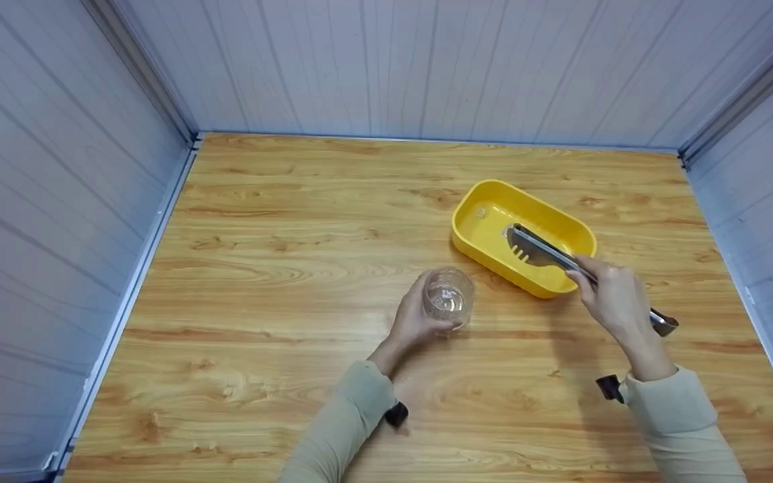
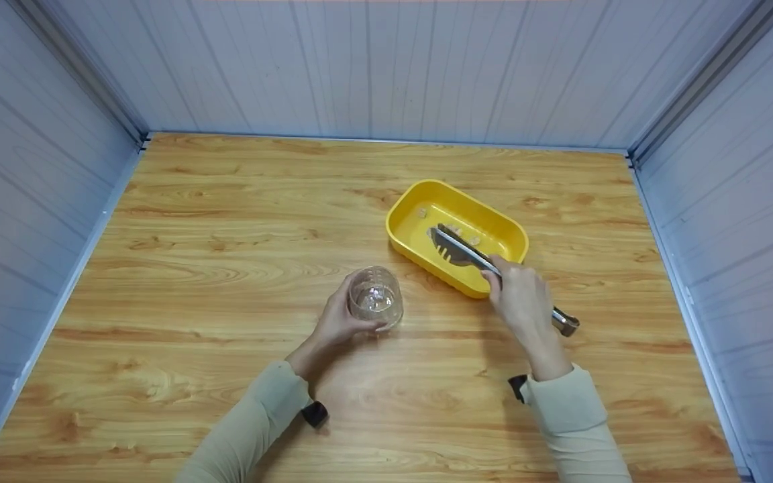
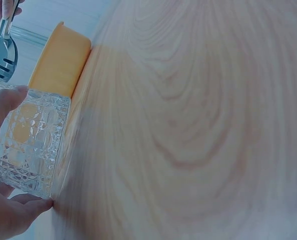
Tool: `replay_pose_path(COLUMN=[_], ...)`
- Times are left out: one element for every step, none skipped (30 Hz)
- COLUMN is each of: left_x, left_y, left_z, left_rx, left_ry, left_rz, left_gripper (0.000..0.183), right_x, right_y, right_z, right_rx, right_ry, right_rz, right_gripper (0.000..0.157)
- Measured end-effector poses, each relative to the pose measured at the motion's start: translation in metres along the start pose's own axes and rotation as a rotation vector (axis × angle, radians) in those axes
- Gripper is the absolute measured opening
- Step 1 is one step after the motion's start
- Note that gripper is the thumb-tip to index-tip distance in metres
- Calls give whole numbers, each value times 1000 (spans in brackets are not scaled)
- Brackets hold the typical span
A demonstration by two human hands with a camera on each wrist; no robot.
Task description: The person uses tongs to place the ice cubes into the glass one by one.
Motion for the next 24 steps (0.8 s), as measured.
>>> replay_pose_path(left_x=[0,0,0,0,0,0,0,0,0,0,0,0,-1,-1,-1,-1,0,0,0,0,0,0,0,0], left_y=[0,0,0,0,0,0,0,0,0,0,0,0,0,0,0,0,0,0,0,0,0,0,0,0], left_z=[0,1,1,1,1,1,2,1,2,2,2,2,2,2,2,2,2,2,2,2,2,2,2,2], left_rx=[-1,0,-1,-3,-6,-7,-6,-8,-10,-10,-11,-11,-10,-9,-7,-4,0,1,1,1,-1,-3,-6,-7], left_ry=[-2,-7,-7,-7,-6,-6,-4,-1,1,0,-1,-3,-6,-8,-10,-10,-10,-10,-9,-7,-7,-6,-6,-5], left_rz=[0,1,1,0,0,-1,-1,-2,-2,-3,-2,-2,0,1,3,4,6,7,8,8,8,8,8,7], left_gripper=[93,93,93,93,93,93,93,93,93,93,93,93,93,93,94,94,94,94,94,94,94,94,93,93], right_x=[0,-1,-1,-2,-2,-2,-2,-3,-3,-3,-3,-4,-4,-4,-5,-5,-5,-6,-6,-7,-8,-8,-9,-9], right_y=[-1,-1,-2,-2,-2,-3,-3,-4,-4,-5,-5,-6,-6,-6,-7,-7,-7,-8,-8,-8,-8,-8,-8,-8], right_z=[2,4,7,9,11,13,16,18,20,23,25,27,29,31,32,34,36,38,39,41,43,45,47,49], right_rx=[4,5,6,5,7,10,12,12,13,14,16,18,19,19,24,29,34,38,41,46,51,53,57,60], right_ry=[-6,-9,-15,-22,-28,-35,-45,-52,-60,-67,-72,-77,-81,-83,-84,-85,-86,-89,-93,-98,-105,-113,-121,-128], right_rz=[-6,-8,-11,-14,-14,-16,-20,-22,-25,-27,-26,-26,-26,-24,-23,-21,-21,-22,-22,-22,-22,-20,-18,-15], right_gripper=[26,26,26,26,26,25,25,25,25,25,25,25,25,25,25,25,25,26,26,26,26,26,27,27])
Point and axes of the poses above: each hand's wrist, its own x-axis towards the middle knuckle, its own y-axis out of the palm, z = x × y, the point moved 7 cm from there along x, towards the middle knuckle, and after that the axes turned 4 degrees about -y, right-handed, at the moved point
